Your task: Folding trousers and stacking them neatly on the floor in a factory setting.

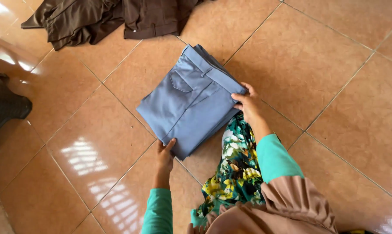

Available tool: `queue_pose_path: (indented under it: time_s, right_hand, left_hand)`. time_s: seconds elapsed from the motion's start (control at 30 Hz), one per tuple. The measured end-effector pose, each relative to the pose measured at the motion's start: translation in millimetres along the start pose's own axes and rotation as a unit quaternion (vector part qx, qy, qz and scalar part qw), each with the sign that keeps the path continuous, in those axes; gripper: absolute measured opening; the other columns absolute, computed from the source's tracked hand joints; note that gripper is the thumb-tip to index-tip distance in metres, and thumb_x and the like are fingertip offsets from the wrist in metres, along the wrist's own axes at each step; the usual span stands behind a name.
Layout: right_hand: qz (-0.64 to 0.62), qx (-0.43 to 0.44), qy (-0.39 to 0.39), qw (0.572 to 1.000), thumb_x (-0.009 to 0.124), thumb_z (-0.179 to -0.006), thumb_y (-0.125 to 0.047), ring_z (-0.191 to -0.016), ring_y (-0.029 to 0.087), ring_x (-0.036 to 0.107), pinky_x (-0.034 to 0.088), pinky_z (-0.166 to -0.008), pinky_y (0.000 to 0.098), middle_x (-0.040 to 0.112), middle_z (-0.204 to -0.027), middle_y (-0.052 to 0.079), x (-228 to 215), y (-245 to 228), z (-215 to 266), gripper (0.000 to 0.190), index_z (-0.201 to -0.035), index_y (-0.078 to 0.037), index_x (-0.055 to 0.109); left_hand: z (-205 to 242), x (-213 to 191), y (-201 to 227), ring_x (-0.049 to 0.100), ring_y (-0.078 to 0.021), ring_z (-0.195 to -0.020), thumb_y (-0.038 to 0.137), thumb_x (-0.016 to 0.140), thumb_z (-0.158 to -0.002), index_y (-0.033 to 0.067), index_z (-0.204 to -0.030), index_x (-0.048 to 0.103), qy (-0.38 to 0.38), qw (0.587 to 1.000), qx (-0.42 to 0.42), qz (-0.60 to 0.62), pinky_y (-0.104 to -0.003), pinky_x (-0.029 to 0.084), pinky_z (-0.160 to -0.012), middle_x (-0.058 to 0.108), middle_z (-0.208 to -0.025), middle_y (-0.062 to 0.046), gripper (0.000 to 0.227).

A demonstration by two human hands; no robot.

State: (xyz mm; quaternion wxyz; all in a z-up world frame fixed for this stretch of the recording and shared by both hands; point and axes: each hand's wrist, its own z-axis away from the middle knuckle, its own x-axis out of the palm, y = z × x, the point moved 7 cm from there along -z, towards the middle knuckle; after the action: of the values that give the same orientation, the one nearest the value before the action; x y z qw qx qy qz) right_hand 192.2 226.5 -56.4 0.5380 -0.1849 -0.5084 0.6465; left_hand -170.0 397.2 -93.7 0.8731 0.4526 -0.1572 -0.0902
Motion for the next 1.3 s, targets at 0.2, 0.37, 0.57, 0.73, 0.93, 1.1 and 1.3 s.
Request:
queue_pose_path:
  time_s: [0.2,0.37,0.57,0.73,0.93,1.1,1.3]
  right_hand:
    - [0.024,-0.042,0.047,0.998,0.084,-0.078,-0.001,-0.104,0.031,0.064,0.063,-0.076,0.0473,0.056,-0.127,0.014,-15,-23,23,0.069,-0.14,-0.015,0.058]
    - [-0.023,-0.048,0.069,0.996,0.082,-0.078,0.0,-0.093,0.024,0.066,0.066,-0.07,0.0361,0.054,-0.119,0.008,-30,-13,34,0.069,-0.141,-0.014,0.055]
    - [0.382,-0.143,0.137,0.903,0.082,-0.082,-0.041,-0.119,0.035,0.063,0.054,-0.094,0.048,0.06,-0.133,0.01,-32,-40,42,0.062,-0.139,-0.037,0.059]
    - [0.569,-0.444,0.147,0.677,0.078,-0.089,-0.035,-0.115,0.036,0.059,0.05,-0.089,0.0508,0.056,-0.139,0.011,11,-81,82,0.058,-0.144,-0.028,0.059]
    - [0.671,-0.488,0.063,0.555,0.06,-0.102,-0.046,-0.152,0.04,0.027,0.027,-0.115,0.0617,0.039,-0.162,0.016,57,-59,92,0.053,-0.15,-0.024,0.056]
    - [0.71,-0.417,0.003,0.568,0.051,-0.104,-0.043,-0.158,0.038,0.014,0.007,-0.122,0.0659,0.033,-0.167,0.017,55,-23,73,0.055,-0.155,-0.022,0.049]
    - [0.738,-0.397,0.017,0.545,0.049,-0.105,-0.047,-0.159,0.034,0.01,0.002,-0.123,0.0654,0.027,-0.17,0.012,53,-16,66,0.056,-0.157,-0.027,0.044]
  left_hand:
    - [-1,13,2,0.053,-0.0436,-0.132,0.007,0.078,-0.089,0.0216,-0.151,0.046,0.021,0.999,0.041,-0.014,-0.068,0.038,-0.106,0.058,-0.14,-0.021,0.071]
    - [9,24,11,0.045,-0.0443,-0.139,0.005,0.076,-0.091,0.0212,-0.158,0.037,0.028,0.996,0.072,-0.039,-0.065,0.032,-0.112,0.053,-0.146,-0.025,0.079]
    - [7,-8,6,0.062,-0.0239,-0.083,0.019,0.086,-0.083,0.0137,-0.161,0.032,0.146,0.883,0.323,-0.308,-0.038,0.054,-0.073,0.061,-0.108,-0.018,0.095]
    - [82,106,86,0.034,-0.0447,-0.144,0.023,0.07,-0.094,0.0165,-0.152,0.047,0.178,0.726,0.409,-0.523,-0.063,0.021,-0.116,0.039,-0.155,-0.022,0.063]
    - [55,220,54,0.015,-0.0388,-0.157,0.036,0.05,-0.104,0.0257,-0.157,0.042,0.086,0.616,0.479,-0.62,-0.064,-0.003,-0.121,0.031,-0.167,-0.015,0.054]
    - [25,237,24,0.015,-0.0395,-0.157,0.038,0.042,-0.106,0.0277,-0.161,0.033,0.06,0.605,0.45,-0.654,-0.069,-0.001,-0.12,0.03,-0.166,-0.014,0.056]
    - [26,239,26,0.017,-0.0374,-0.156,0.038,0.042,-0.106,0.0261,-0.159,0.036,0.057,0.598,0.449,-0.661,-0.069,0.001,-0.12,0.031,-0.166,-0.015,0.055]
